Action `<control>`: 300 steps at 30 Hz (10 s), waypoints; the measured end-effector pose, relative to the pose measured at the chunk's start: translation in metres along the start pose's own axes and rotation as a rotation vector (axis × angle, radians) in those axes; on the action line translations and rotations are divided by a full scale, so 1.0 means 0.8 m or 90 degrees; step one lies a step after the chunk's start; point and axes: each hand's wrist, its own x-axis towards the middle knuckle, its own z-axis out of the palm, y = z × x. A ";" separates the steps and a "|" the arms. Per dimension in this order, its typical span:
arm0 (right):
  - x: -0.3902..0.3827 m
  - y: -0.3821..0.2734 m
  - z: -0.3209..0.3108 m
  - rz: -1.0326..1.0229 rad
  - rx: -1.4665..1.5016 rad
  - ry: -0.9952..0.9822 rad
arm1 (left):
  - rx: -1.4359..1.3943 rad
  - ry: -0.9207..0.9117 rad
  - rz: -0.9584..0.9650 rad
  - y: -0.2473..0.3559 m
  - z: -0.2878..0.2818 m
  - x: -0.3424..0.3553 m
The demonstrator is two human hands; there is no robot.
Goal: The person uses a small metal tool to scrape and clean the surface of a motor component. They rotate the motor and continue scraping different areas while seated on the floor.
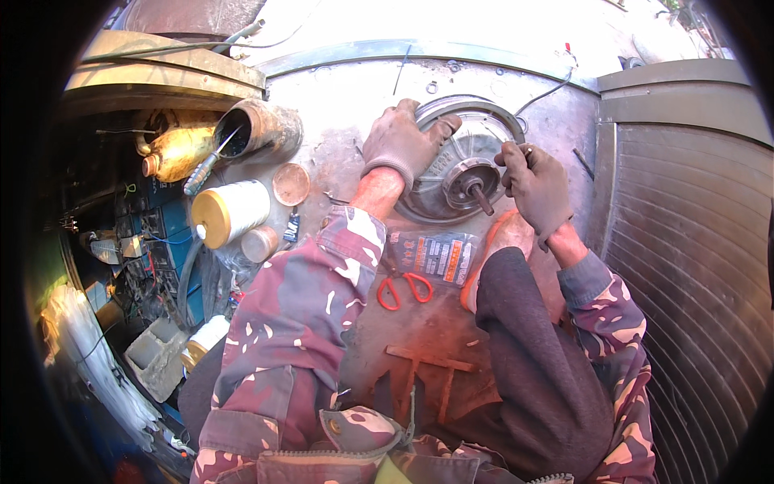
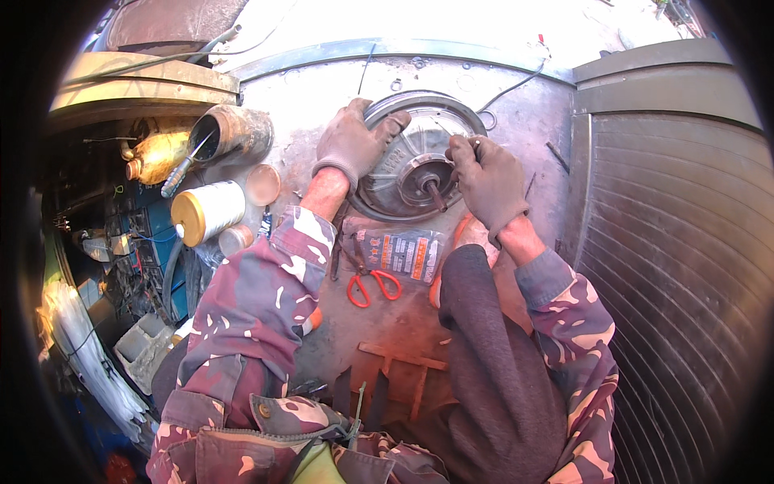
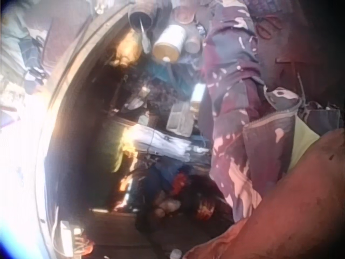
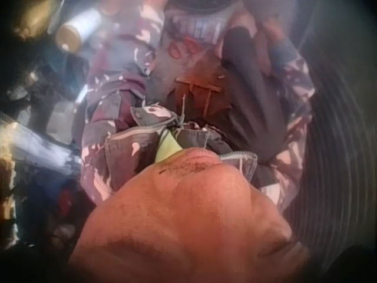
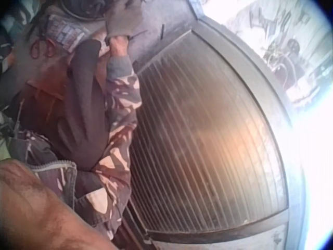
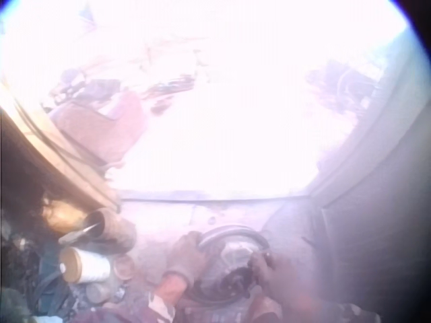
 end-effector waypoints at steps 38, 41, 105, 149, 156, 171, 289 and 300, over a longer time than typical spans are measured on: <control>0.044 -0.025 -0.028 -0.217 -0.566 0.010 | 0.008 -0.004 -0.014 0.016 0.005 0.007; 0.050 -0.040 -0.032 -0.244 -0.612 -0.024 | -0.006 -0.016 -0.018 0.017 0.005 0.006; 0.019 -0.022 -0.043 -0.406 -0.389 -0.016 | -0.058 0.069 0.051 -0.024 0.021 0.003; 0.014 -0.023 -0.036 0.124 0.058 -0.139 | -0.060 0.077 0.057 -0.022 0.019 -0.001; 0.021 -0.032 -0.044 -0.385 -0.481 0.031 | -0.069 0.040 0.033 -0.017 0.013 -0.003; 0.013 -0.040 -0.035 -0.173 -0.317 -0.046 | -0.062 0.068 0.046 -0.023 0.019 0.000; 0.024 -0.048 -0.026 -0.371 -0.550 -0.032 | -0.075 0.052 0.036 -0.022 0.013 -0.005; 0.023 -0.026 -0.031 0.075 0.034 -0.147 | -0.082 0.080 0.054 -0.026 0.016 -0.005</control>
